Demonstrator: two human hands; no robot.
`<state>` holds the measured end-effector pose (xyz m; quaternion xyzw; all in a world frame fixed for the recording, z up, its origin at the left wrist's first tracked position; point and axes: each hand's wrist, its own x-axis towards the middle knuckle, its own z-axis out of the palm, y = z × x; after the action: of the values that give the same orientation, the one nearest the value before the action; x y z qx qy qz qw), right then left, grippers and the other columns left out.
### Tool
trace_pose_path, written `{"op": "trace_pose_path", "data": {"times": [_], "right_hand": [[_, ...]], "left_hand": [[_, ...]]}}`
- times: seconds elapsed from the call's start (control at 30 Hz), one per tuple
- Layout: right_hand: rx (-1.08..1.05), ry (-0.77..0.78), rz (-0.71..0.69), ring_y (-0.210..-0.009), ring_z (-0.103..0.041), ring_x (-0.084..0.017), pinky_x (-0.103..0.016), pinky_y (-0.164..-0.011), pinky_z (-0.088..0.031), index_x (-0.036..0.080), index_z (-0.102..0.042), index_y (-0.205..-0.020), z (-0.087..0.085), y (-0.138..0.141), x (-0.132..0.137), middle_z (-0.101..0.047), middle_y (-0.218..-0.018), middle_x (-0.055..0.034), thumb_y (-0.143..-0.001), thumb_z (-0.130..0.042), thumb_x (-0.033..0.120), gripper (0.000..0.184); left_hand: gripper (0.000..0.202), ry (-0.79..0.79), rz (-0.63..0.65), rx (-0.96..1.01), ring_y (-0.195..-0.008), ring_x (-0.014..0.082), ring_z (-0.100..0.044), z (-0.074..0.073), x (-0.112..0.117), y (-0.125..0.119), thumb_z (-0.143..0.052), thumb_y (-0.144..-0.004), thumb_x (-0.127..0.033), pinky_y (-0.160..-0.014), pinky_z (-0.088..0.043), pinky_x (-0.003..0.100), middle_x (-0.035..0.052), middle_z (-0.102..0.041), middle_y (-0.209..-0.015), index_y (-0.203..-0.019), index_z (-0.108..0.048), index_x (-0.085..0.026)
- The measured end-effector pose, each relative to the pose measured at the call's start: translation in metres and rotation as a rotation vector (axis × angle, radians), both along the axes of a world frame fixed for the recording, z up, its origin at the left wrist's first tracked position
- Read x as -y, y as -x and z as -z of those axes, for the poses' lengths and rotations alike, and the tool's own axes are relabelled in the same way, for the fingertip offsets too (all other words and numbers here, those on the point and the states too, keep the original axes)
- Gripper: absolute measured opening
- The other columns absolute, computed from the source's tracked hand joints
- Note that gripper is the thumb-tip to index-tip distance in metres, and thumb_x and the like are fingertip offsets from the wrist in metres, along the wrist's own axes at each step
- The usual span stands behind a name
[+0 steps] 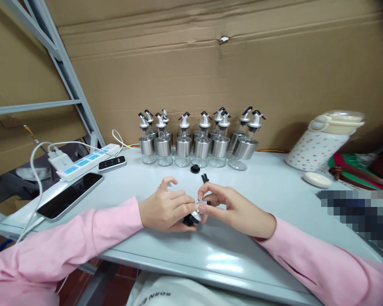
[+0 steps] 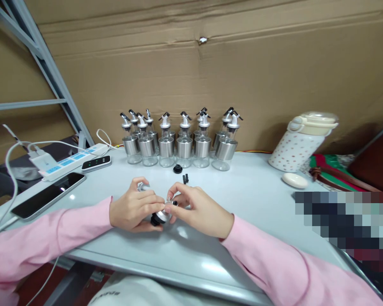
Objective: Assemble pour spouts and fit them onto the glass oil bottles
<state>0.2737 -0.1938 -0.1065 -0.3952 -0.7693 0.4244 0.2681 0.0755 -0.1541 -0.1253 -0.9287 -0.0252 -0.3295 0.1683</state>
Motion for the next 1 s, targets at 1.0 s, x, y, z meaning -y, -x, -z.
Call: {"op": "trace_pose_path", "data": {"times": [1.0], "right_hand": [[0.167, -0.254, 0.231, -0.065, -0.050, -0.013, -0.030, -0.064, -0.044, 0.020, -0.056, -0.095, 0.0055, -0.0004, -0.0031, -0.054, -0.086, -0.0042, -0.081, -0.051, 0.032, 0.020]], "left_hand": [[0.020, 0.437, -0.118, 0.089, -0.083, 0.0142, -0.057, 0.0081, -0.0093, 0.0079, -0.042, -0.090, -0.035, -0.082, -0.025, 0.034, 0.0032, -0.060, -0.092, -0.101, -0.037, -0.019]]}}
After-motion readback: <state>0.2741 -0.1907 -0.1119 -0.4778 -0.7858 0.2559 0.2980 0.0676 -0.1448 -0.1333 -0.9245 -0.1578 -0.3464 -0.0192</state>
